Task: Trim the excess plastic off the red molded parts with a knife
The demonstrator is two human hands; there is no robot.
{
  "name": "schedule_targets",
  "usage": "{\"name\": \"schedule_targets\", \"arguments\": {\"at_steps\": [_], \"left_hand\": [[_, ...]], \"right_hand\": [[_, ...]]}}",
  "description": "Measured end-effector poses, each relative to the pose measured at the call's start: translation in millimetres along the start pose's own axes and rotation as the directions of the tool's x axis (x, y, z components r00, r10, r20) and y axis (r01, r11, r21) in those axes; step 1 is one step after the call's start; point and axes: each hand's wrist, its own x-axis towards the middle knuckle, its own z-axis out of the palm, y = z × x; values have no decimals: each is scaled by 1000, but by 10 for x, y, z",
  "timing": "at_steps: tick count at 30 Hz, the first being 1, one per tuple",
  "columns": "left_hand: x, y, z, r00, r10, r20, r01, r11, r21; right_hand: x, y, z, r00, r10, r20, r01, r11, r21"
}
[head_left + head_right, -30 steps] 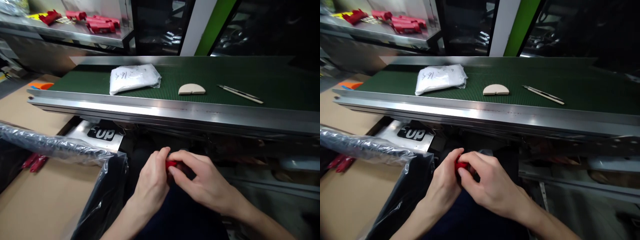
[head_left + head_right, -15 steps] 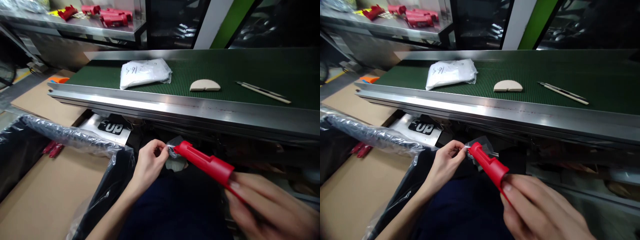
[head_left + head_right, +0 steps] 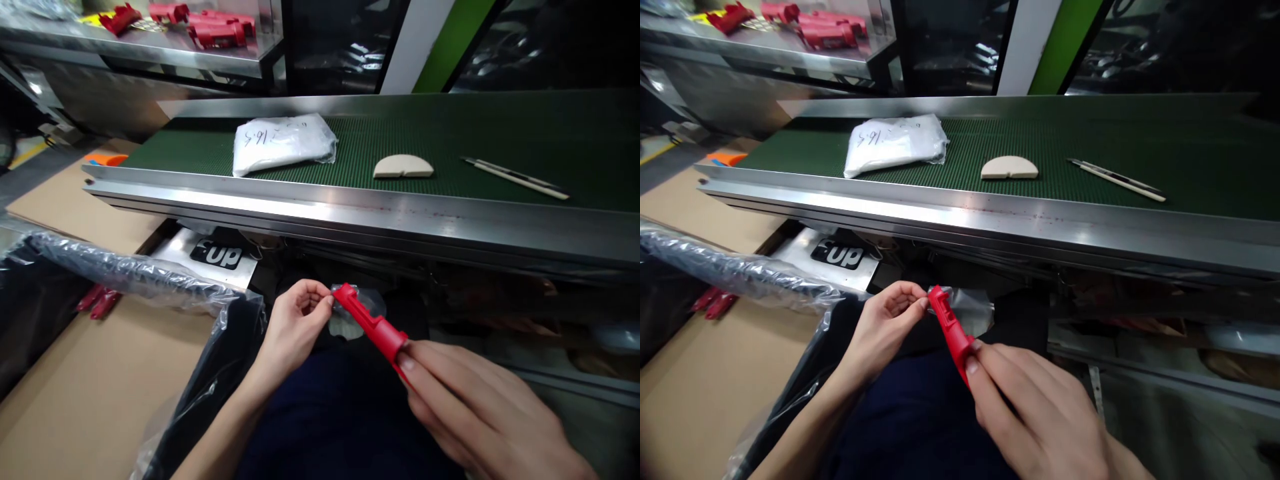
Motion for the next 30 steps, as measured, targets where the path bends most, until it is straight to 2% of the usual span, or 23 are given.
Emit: {"name": "schedule_targets", "arguments": {"at_steps": [3, 7, 11, 14, 17, 19, 22, 24, 26, 28, 30], "left_hand": [[-14, -24, -15, 1000, 14, -17, -13, 1000, 27], [-44, -72, -48, 992, 128, -18, -125, 985, 117], [-93, -111, -93, 952, 301, 49, -303, 916, 262], [-113, -161, -136, 895, 433, 108, -443, 834, 329], [-132, -233, -169, 848, 527, 58, -512, 783, 353], [-157, -285, -159, 839, 544, -2, -507, 783, 361], [-210, -361, -79, 850, 520, -88, -463, 815, 348], [-246, -402, -4, 855, 495, -153, -429, 842, 328], [-271, -426, 48, 853, 481, -205, -408, 857, 314], [-276, -429, 48, 849, 477, -227, -399, 861, 315], [-260, -414, -9, 853, 470, -228, -387, 862, 329]], "right_hand": [[30, 51, 22, 969, -219, 111, 238, 950, -202], [120, 116, 42, 927, -305, 220, 354, 904, -239], [231, 206, 128, 914, -358, 193, 398, 885, -243], [259, 259, 267, 936, -347, 60, 351, 906, -237], [242, 248, 437, 942, -289, -169, 250, 943, -219], [231, 192, 556, 931, -198, -307, 143, 971, -193], [237, 67, 742, 886, 31, -462, -76, 994, -77], [247, 5, 855, 853, 180, -490, -195, 981, 21], [247, 2, 923, 854, 234, -465, -226, 971, 73], [233, 73, 912, 896, 178, -406, -161, 984, 76], [219, 194, 818, 949, 62, -309, -46, 997, 60]]}}
